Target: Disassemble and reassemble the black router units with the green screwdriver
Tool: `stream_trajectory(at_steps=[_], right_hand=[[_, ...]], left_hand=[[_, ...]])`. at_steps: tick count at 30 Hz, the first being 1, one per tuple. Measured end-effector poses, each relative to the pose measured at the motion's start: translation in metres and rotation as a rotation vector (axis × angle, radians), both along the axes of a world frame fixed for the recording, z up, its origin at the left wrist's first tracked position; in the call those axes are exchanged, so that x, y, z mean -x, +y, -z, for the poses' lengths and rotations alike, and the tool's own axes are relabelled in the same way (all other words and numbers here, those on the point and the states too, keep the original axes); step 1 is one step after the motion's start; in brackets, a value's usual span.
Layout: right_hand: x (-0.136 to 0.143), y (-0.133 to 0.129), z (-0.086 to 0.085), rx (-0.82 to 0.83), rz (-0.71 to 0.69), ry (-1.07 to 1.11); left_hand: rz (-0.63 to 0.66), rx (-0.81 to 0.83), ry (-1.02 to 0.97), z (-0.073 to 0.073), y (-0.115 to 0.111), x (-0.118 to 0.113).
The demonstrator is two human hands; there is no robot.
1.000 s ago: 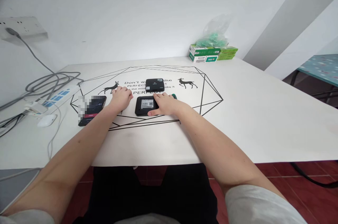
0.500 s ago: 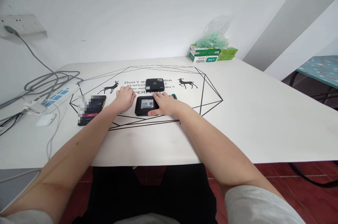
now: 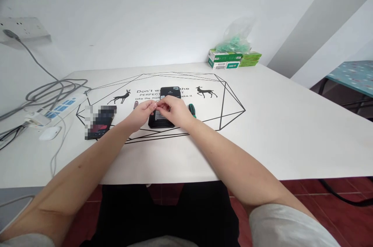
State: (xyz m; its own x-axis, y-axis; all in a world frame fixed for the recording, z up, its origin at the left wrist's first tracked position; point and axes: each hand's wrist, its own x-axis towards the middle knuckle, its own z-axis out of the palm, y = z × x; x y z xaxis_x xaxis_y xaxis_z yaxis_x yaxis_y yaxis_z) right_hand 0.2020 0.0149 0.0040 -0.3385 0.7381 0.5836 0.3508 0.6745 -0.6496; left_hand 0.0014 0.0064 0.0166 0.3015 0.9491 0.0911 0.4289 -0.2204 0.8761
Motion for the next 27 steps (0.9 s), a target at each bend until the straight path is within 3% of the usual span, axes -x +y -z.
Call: stream_trajectory(at_steps=[5, 12, 14, 18, 27], right_hand=[[-0.002, 0.003, 0.003, 0.012, -0.002, 0.006], [-0.006, 0.006, 0.002, -0.062, 0.045, -0.144], [-0.012, 0.012, 0.001, 0.003, 0.091, -0.179], [-0.028, 0.027, 0.002, 0.152, 0.094, -0.333], [-0.037, 0.035, 0.004, 0.132, -0.001, -0.535]], left_hand=[[-0.031, 0.035, -0.077, 0.000, -0.001, -0.003], [-0.083, 0.054, -0.092, 0.008, 0.006, -0.001], [-0.095, -0.046, 0.016, 0.010, 0.009, 0.004], [-0.078, -0.381, 0.466, 0.014, 0.015, 0.019], [0.155, -0.278, 0.726, 0.023, 0.011, 0.028]])
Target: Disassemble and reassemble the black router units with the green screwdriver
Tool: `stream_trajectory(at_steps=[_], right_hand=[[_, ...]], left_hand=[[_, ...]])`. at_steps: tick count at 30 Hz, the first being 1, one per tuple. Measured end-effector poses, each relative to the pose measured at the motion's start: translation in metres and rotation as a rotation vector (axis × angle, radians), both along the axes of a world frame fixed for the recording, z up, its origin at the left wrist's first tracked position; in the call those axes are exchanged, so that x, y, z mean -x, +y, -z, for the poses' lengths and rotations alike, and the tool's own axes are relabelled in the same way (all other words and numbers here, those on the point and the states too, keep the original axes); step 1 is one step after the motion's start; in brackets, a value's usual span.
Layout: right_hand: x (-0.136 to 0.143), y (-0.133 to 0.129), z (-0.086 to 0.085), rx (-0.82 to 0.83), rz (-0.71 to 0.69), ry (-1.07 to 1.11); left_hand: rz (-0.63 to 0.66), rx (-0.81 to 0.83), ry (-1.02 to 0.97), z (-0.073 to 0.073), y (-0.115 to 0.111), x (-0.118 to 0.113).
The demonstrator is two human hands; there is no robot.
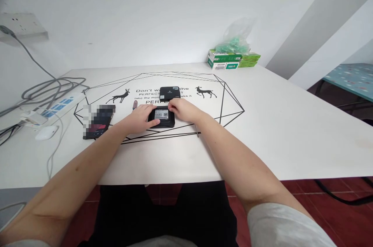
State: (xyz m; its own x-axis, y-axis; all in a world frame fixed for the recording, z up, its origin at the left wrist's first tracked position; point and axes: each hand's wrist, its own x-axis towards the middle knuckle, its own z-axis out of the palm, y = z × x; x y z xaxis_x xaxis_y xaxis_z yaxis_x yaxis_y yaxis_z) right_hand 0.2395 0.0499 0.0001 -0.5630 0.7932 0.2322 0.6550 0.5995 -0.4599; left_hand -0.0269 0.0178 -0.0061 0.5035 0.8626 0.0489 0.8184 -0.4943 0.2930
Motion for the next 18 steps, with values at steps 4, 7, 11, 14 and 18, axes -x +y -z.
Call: stream_trajectory(at_steps=[4, 7, 11, 14, 18], right_hand=[[0.002, -0.001, 0.000, -0.034, -0.019, -0.015], [0.001, -0.001, 0.000, -0.040, -0.036, -0.019], [-0.001, 0.000, -0.002, -0.038, -0.062, -0.041], [-0.006, 0.001, -0.009, -0.058, 0.059, -0.065], [-0.022, 0.004, -0.021, -0.038, 0.503, -0.167]], left_hand=[[-0.010, 0.012, 0.036, 0.000, -0.003, -0.003], [-0.011, 0.033, 0.040, -0.003, -0.005, -0.003], [-0.026, 0.083, 0.048, -0.008, -0.009, -0.005], [-0.047, 0.108, 0.081, -0.009, -0.012, -0.007], [-0.051, 0.100, 0.077, -0.007, -0.012, -0.009]])
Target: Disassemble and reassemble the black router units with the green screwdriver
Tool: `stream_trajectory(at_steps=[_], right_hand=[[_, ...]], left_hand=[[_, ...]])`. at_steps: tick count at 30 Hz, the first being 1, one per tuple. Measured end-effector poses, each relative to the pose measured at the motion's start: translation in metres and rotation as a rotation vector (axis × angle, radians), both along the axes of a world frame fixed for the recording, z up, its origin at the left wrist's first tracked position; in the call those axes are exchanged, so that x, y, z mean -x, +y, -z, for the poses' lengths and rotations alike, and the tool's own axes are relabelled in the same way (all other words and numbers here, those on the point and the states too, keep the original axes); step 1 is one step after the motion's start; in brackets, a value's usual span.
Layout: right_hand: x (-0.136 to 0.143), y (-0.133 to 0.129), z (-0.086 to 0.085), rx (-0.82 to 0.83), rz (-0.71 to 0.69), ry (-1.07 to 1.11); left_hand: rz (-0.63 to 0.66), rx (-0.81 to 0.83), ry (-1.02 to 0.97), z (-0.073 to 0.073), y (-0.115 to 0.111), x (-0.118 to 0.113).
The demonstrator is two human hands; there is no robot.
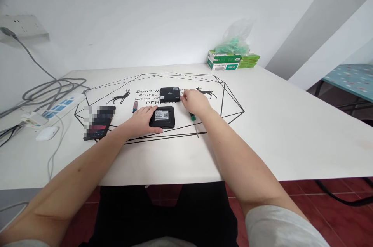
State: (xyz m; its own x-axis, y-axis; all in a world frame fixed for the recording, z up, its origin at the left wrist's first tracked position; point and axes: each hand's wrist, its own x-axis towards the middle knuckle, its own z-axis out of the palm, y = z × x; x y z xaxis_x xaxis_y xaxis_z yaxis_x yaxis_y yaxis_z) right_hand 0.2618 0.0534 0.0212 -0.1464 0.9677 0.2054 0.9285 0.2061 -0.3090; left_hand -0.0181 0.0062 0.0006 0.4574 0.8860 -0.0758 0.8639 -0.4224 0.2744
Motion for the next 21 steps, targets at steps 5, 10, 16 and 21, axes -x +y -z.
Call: stream_trajectory(at_steps=[5, 10, 16, 21], right_hand=[[-0.016, 0.002, 0.002, 0.319, 0.030, -0.053], [-0.012, 0.003, 0.001, 0.181, -0.044, 0.119], [-0.003, 0.001, -0.007, -0.407, -0.006, 0.647], [0.009, -0.006, 0.001, -0.592, -0.170, 0.687]], left_hand=[[-0.044, -0.040, -0.065, 0.004, 0.001, -0.004], [-0.038, -0.052, -0.093, 0.008, -0.008, -0.016], [0.029, 0.067, 0.032, 0.002, -0.017, -0.015], [0.004, 0.199, 0.101, -0.004, -0.015, -0.008]])
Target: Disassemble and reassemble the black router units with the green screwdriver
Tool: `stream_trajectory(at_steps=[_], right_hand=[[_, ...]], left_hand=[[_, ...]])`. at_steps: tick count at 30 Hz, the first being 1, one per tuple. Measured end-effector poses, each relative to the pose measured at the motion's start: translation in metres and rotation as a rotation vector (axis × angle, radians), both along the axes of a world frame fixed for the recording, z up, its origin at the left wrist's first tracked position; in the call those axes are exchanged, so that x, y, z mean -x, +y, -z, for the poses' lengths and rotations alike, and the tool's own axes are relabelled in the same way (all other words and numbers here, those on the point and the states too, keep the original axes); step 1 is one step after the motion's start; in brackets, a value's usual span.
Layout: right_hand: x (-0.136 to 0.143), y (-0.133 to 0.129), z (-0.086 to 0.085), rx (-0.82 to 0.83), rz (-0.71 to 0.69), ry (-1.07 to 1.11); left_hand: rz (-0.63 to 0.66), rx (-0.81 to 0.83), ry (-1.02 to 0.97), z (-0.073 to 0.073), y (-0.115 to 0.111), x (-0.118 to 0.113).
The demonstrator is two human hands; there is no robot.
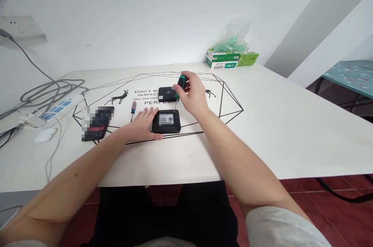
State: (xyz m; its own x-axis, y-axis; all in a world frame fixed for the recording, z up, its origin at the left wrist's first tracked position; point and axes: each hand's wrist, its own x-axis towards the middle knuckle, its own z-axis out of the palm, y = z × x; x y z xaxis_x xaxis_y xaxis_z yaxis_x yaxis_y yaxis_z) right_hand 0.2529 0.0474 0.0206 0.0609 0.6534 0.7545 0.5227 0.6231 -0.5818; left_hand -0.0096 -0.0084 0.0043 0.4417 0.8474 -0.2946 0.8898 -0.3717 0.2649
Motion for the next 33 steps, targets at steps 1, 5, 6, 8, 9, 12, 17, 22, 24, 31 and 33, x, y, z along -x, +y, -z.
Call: stream_trajectory(at_steps=[1, 5, 6, 8, 9, 12, 17, 22, 24, 31, 33], right_hand=[[0.002, -0.001, 0.001, -0.028, -0.010, -0.035], [0.006, -0.003, 0.006, -0.096, -0.056, -0.138], [0.007, -0.003, 0.007, -0.106, -0.073, -0.145], [0.009, -0.002, 0.009, -0.124, -0.106, -0.130], [0.011, -0.002, 0.011, -0.131, -0.116, -0.112], [0.017, -0.004, 0.014, -0.151, -0.105, -0.043], [0.020, -0.011, 0.011, -0.223, -0.099, 0.046], [0.021, -0.007, 0.008, -0.201, -0.129, 0.168], [0.024, -0.005, 0.010, -0.150, -0.220, 0.267], [0.031, -0.011, 0.015, -0.064, -0.305, 0.275], [0.030, -0.013, 0.014, -0.098, -0.270, 0.243]], left_hand=[[-0.002, 0.000, 0.010, 0.000, 0.001, 0.000], [0.004, -0.014, 0.035, 0.002, 0.004, 0.000], [0.009, -0.013, 0.037, 0.001, 0.004, 0.000], [0.016, -0.006, 0.038, -0.001, 0.004, 0.001], [0.019, -0.003, 0.036, -0.001, 0.005, 0.001], [0.033, -0.013, 0.027, -0.003, 0.005, 0.003], [0.037, -0.011, 0.038, -0.003, 0.006, 0.004], [0.042, -0.005, 0.054, -0.004, 0.006, 0.004], [0.044, -0.008, 0.060, -0.004, 0.006, 0.004], [0.040, -0.008, 0.060, -0.005, 0.004, 0.003], [0.040, -0.007, 0.059, -0.005, 0.004, 0.002]])
